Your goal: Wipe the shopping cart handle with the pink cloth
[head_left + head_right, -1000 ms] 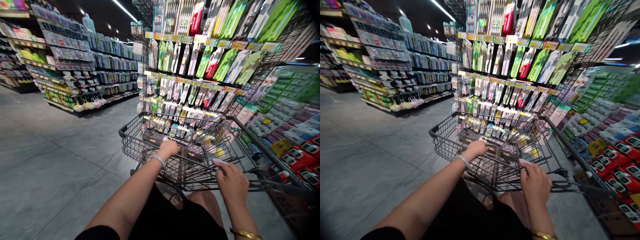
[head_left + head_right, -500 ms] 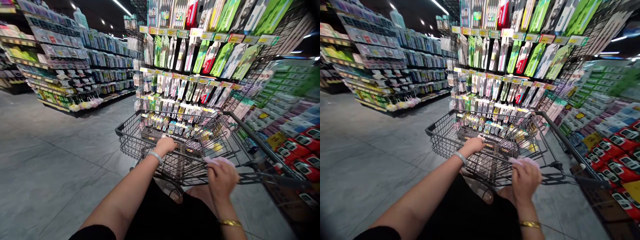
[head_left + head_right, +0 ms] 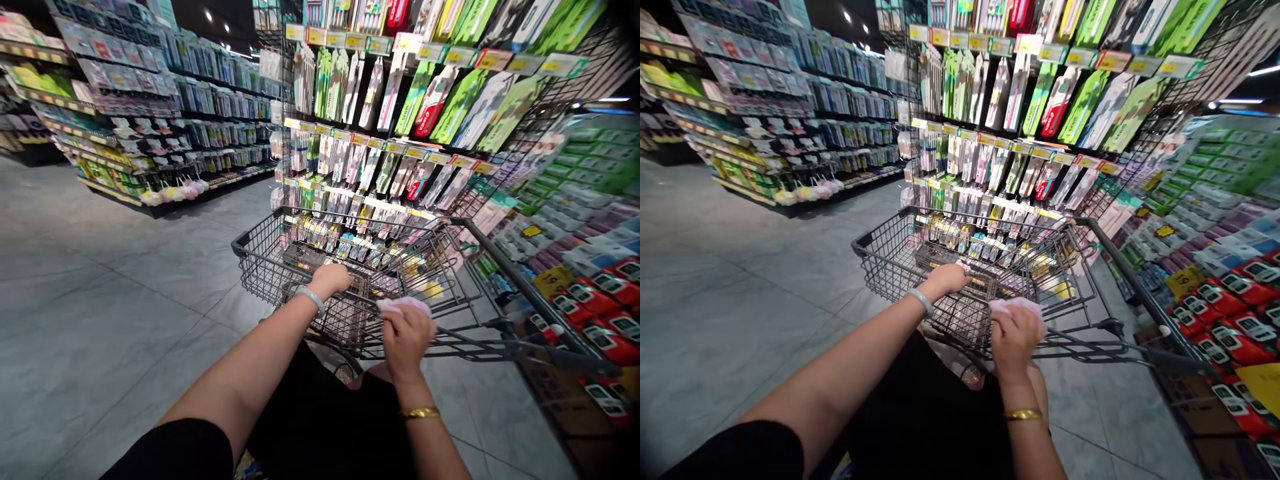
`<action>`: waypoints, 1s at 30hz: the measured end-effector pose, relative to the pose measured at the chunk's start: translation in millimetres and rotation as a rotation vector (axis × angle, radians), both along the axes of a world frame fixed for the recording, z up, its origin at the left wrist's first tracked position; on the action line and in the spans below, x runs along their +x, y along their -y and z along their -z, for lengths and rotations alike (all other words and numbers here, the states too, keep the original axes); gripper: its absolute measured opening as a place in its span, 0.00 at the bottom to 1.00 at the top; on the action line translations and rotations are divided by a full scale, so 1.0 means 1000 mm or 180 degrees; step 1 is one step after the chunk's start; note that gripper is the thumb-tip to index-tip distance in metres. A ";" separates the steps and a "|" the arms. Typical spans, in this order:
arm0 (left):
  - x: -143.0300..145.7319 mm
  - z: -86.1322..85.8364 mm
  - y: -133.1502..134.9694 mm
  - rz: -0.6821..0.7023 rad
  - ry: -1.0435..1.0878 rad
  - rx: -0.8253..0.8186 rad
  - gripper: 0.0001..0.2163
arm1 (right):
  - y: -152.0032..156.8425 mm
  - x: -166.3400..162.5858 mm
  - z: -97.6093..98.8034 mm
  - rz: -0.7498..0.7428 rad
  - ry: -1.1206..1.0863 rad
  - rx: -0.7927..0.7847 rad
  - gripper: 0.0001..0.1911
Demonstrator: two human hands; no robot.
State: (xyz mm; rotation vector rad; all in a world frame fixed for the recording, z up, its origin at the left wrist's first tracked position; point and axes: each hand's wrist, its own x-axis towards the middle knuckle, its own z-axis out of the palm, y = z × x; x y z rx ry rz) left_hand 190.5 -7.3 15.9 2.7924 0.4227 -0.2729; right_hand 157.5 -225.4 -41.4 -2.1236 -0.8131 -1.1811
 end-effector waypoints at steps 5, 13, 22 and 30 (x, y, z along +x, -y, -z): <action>-0.001 -0.001 0.000 0.0091 0.0021 0.0090 0.25 | -0.050 -0.007 -0.001 -0.0713 -0.0128 -0.0369 0.07; 0.000 0.006 -0.002 0.0110 0.0120 0.0070 0.25 | -0.020 -0.004 -0.003 -0.0159 -0.0162 -0.0059 0.08; -0.003 0.001 -0.003 0.0154 0.0098 0.0102 0.24 | -0.054 -0.016 0.005 -0.0971 0.0036 -0.0844 0.06; 0.002 0.005 -0.003 0.0128 0.0061 0.0045 0.25 | -0.031 -0.016 0.034 -0.0528 0.0043 -0.0670 0.06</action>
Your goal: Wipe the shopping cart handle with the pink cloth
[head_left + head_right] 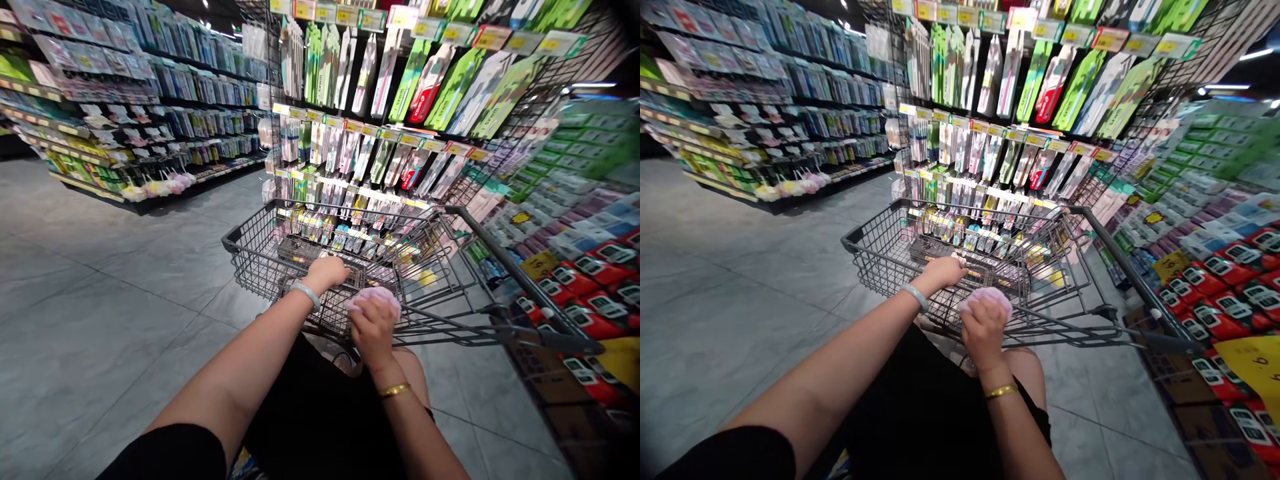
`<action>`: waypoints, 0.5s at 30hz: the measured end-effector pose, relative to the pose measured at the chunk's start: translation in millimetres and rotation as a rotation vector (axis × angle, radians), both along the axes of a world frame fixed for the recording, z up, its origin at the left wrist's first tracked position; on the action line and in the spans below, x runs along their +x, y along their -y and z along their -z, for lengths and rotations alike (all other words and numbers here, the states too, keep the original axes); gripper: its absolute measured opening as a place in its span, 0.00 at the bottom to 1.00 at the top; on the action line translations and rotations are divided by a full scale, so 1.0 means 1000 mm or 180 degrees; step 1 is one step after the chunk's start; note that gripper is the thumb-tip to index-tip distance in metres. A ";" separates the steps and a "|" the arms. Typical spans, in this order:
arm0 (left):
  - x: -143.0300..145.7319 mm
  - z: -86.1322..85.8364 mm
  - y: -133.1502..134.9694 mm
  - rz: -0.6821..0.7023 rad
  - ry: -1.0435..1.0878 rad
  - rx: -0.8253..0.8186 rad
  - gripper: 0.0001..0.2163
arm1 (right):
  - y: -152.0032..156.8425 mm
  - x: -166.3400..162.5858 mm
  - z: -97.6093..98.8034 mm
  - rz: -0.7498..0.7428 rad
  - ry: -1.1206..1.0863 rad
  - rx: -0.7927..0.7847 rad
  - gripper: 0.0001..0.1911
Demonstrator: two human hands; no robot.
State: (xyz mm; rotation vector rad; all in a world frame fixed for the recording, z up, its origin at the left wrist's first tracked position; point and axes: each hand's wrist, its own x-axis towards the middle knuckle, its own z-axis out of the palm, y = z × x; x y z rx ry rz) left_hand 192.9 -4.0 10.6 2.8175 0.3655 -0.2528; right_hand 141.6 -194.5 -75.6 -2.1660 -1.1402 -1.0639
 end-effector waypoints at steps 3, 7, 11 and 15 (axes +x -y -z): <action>-0.002 -0.004 0.001 0.0015 0.0002 0.0019 0.26 | -0.007 0.001 0.035 -0.0374 0.0045 -0.0539 0.06; -0.005 -0.005 0.001 0.0027 0.0020 0.0032 0.25 | -0.005 -0.004 0.036 -0.0485 -0.0305 -0.0591 0.07; -0.002 -0.002 0.000 0.0009 0.0007 0.0041 0.26 | -0.006 -0.009 0.007 -0.0304 -0.0263 -0.0045 0.07; -0.002 -0.004 0.001 0.0014 0.0022 0.0094 0.25 | -0.006 0.001 0.032 -0.0310 0.0032 -0.0394 0.06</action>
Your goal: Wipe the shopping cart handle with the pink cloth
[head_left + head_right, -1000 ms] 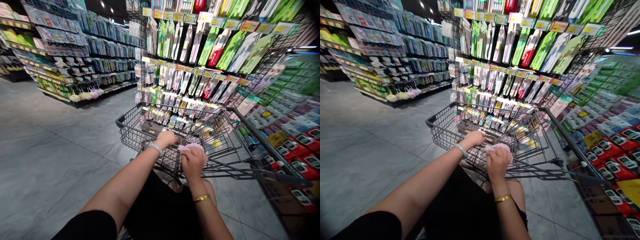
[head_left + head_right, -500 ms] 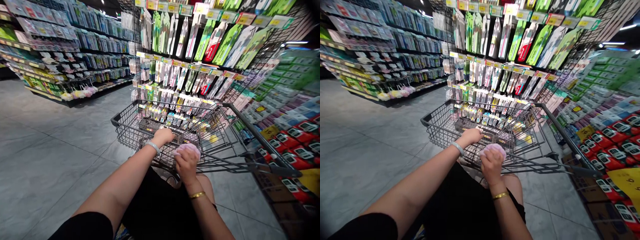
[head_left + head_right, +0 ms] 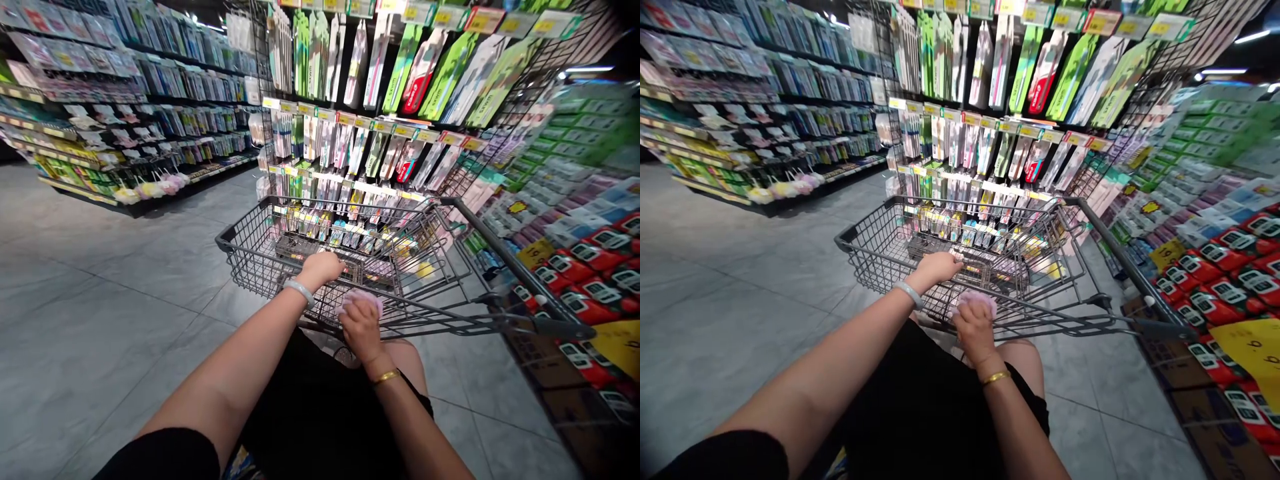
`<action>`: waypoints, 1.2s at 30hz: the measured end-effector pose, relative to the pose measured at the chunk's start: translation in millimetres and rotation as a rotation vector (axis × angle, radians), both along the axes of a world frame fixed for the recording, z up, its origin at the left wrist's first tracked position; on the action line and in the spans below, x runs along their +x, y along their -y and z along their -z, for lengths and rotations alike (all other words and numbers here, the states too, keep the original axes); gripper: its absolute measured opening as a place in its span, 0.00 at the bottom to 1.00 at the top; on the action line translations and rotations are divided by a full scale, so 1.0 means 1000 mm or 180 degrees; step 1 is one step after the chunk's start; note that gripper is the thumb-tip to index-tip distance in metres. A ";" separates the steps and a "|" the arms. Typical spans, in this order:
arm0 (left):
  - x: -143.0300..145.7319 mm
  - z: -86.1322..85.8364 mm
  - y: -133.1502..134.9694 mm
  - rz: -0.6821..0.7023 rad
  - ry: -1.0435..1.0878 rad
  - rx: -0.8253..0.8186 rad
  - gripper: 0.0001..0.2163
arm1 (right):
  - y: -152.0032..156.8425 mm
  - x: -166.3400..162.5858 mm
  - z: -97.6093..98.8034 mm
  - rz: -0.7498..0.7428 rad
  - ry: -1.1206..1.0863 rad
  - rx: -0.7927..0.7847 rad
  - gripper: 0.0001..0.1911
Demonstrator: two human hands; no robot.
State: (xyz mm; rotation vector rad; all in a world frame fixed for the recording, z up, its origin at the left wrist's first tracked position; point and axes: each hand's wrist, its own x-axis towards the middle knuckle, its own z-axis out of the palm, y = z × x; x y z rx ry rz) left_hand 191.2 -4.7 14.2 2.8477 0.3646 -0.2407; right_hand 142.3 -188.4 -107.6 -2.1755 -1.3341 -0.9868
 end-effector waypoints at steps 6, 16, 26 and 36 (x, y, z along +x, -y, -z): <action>0.000 0.000 -0.001 0.0011 0.0033 0.0084 0.24 | 0.012 -0.005 0.003 -0.0186 -0.0370 -0.0070 0.08; -0.016 -0.005 0.055 0.0369 0.0621 0.0206 0.28 | 0.041 0.001 0.007 -0.0014 -0.0395 -0.0111 0.09; 0.013 -0.005 0.096 0.0985 0.0323 0.0105 0.28 | 0.075 0.006 -0.036 0.0507 -0.0264 0.0470 0.10; 0.016 -0.002 0.091 0.0898 0.0066 0.0149 0.31 | 0.107 0.013 -0.076 0.0976 0.0229 0.0997 0.08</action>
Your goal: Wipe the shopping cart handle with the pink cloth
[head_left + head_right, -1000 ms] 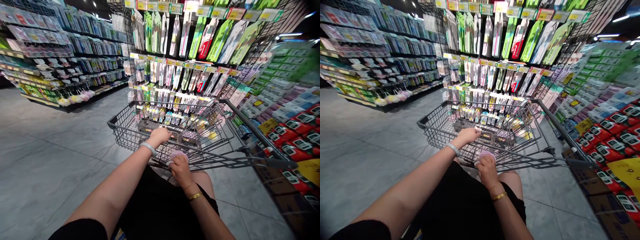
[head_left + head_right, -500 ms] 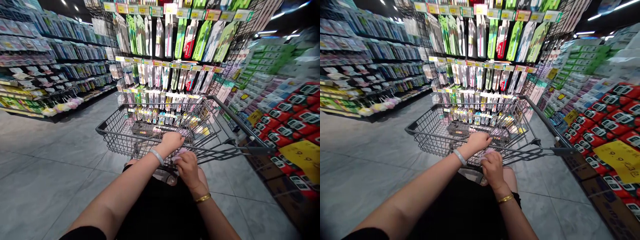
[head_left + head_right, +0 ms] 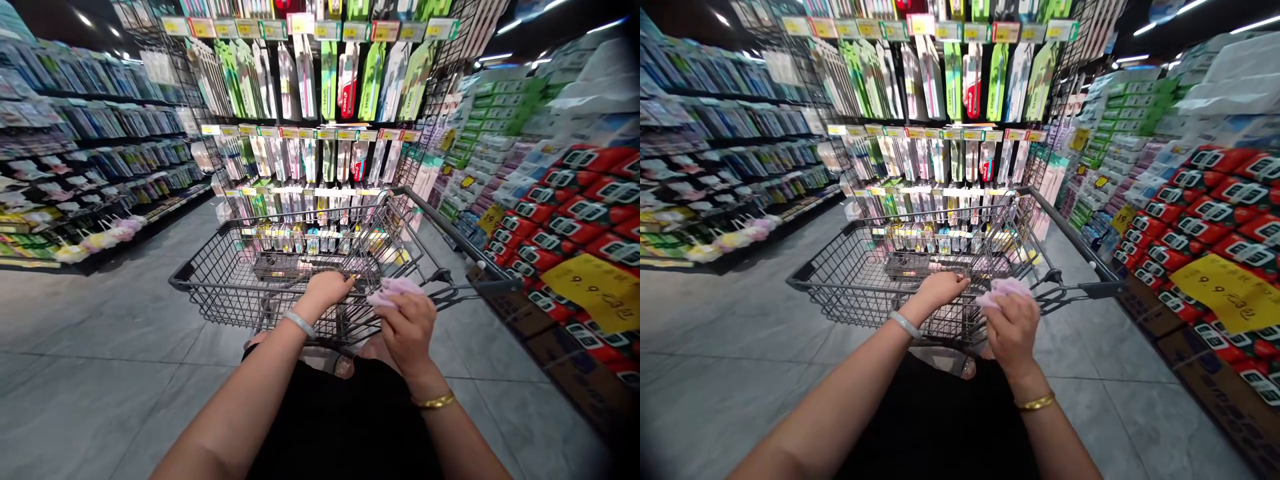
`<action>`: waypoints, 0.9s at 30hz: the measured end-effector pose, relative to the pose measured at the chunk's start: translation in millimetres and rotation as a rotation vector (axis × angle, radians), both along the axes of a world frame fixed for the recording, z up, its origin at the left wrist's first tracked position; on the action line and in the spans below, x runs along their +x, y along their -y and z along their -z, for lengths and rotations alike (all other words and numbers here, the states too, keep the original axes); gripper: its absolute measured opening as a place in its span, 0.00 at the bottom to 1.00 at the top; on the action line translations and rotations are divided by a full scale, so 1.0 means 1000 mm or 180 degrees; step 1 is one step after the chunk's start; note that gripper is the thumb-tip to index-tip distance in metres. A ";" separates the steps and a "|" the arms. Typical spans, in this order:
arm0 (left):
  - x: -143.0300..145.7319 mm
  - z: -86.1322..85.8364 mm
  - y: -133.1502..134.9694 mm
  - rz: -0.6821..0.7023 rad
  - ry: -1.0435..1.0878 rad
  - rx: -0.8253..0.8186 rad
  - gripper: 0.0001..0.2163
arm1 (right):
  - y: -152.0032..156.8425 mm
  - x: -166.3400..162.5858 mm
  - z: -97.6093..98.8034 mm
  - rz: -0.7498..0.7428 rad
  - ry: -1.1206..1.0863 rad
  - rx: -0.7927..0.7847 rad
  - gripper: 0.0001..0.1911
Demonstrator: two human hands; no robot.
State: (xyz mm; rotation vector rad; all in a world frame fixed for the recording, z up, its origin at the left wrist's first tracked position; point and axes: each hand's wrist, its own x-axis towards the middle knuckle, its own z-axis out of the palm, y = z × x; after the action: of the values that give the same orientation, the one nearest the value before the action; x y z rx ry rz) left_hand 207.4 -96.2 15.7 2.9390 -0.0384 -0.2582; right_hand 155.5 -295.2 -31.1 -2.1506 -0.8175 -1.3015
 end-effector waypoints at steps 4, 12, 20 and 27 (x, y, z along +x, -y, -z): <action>-0.001 -0.001 0.000 -0.0004 0.0013 -0.0007 0.32 | 0.005 0.009 0.019 0.0231 0.0249 -0.0415 0.08; -0.003 -0.006 -0.002 -0.0027 -0.0083 -0.0054 0.31 | 0.021 -0.001 0.031 0.0047 0.0071 -0.0657 0.09; -0.003 -0.007 -0.002 0.0019 -0.0123 -0.0041 0.31 | 0.018 -0.001 0.033 0.0170 -0.0008 -0.0723 0.09; -0.003 -0.008 -0.003 0.0082 -0.0109 -0.0023 0.30 | 0.048 0.000 -0.013 0.0584 0.0029 0.0119 0.08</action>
State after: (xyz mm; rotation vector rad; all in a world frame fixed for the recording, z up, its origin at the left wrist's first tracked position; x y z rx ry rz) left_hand 204.7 -93.5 24.0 2.9277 -0.0725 -0.3114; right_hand 155.7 -343.3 -17.6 -2.2340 -0.6054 -1.4056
